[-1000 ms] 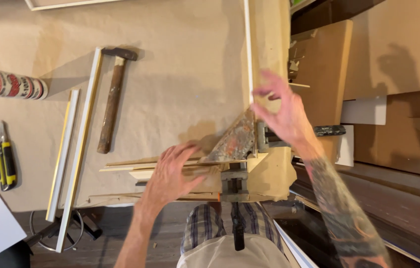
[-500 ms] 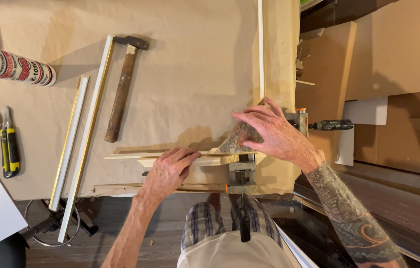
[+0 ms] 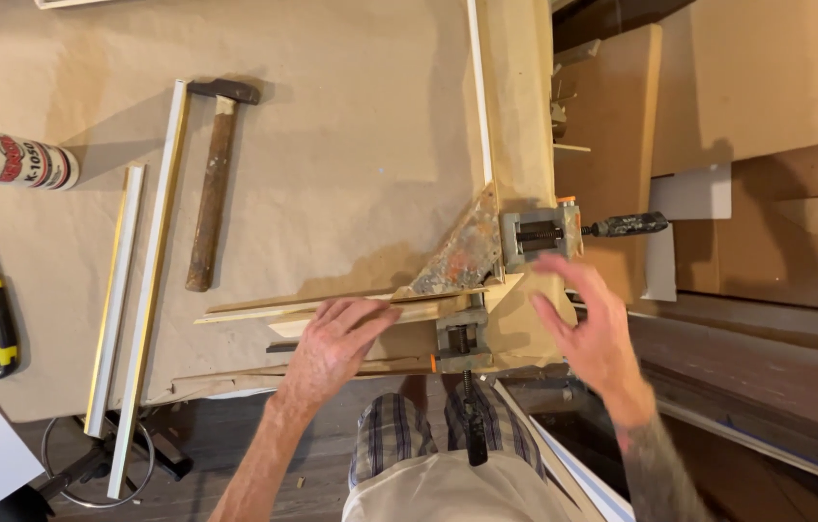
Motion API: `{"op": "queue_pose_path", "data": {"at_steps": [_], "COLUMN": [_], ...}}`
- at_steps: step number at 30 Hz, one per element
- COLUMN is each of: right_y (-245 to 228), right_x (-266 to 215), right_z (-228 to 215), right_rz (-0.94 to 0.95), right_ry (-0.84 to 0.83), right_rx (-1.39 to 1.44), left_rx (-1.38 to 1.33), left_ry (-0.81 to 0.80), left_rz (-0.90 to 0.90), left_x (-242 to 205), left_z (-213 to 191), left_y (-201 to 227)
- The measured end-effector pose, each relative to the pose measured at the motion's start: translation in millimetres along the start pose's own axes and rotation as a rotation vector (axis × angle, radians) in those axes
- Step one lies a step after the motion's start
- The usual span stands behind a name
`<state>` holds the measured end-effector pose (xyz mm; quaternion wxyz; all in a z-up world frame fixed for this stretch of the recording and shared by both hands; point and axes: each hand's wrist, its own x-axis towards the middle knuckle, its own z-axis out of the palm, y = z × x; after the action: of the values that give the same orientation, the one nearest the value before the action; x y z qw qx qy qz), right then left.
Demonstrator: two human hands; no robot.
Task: Assembling wooden frame components by applying glue, positioning pieces, and securing them with a hammer and corner clamp.
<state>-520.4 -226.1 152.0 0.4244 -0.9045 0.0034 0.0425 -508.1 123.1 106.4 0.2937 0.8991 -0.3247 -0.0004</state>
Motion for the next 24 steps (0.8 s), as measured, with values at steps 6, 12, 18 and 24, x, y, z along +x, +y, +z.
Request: {"op": "queue_pose_path", "data": {"at_steps": [6, 12, 18, 24], "right_y": [4.9, -43.8, -38.1, -22.2], "right_x": [-118.9, -165.2, -190.3, -218.6], "right_z": [44.7, 78.0, 124.4, 165.6], "right_rz": [0.134, 0.795, 1.06, 1.135], "right_ry": [0.157, -0.043, -0.155, 0.048], "right_rx": [0.169, 0.335, 0.377, 0.321], "left_rx": [0.213, 0.329, 0.188, 0.228], "left_ry": [-0.137, -0.109, 0.0, 0.106], "left_rz": [0.257, 0.283, 0.227, 0.181], "left_x": [20.6, 35.6, 51.9, 62.2], "left_z": [18.9, 28.5, 37.2, 44.1], "left_y": [12.3, 33.4, 50.3, 57.6]}}
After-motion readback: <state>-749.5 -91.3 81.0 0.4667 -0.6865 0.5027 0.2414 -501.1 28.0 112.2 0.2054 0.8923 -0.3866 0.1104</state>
